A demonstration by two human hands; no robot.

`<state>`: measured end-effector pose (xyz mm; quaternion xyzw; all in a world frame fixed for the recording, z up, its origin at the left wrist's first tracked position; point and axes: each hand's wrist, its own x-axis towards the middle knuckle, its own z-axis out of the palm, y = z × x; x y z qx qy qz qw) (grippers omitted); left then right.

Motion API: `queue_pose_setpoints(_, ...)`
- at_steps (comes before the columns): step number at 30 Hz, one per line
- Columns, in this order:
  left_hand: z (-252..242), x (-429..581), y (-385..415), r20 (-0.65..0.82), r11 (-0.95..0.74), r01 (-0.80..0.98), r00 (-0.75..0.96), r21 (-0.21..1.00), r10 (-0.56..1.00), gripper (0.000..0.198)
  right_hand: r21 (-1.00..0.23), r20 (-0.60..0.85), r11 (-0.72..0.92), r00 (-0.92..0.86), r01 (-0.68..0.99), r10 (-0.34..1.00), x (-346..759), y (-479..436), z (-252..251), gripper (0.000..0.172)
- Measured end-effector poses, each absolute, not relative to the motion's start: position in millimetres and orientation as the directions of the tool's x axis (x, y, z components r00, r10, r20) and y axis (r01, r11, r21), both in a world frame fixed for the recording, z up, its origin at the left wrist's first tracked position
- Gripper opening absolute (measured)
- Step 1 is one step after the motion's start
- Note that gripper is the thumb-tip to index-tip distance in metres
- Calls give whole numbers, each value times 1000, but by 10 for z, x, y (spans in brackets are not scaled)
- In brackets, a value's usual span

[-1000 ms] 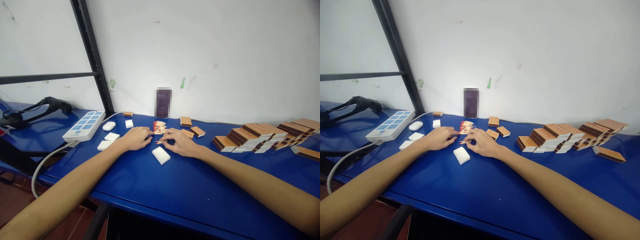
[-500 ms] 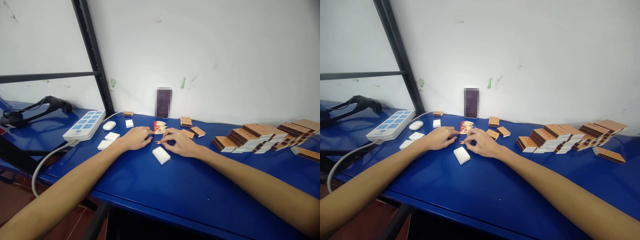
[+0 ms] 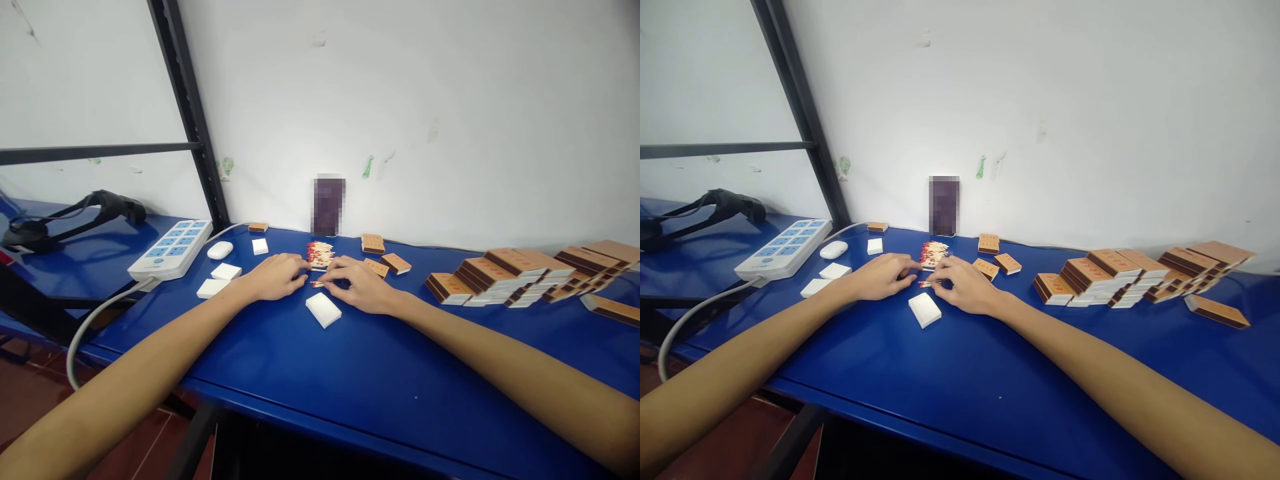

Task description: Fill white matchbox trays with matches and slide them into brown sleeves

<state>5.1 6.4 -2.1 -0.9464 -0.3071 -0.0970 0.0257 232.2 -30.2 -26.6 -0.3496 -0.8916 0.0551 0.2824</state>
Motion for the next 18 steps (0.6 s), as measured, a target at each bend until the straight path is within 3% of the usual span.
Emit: queue_pose_setpoints(18, 33, 135, -106, 168, -817, 576, 806, -5, 567, 30, -245, 525, 728, -544, 640, 655, 2326, -284, -281, 15)
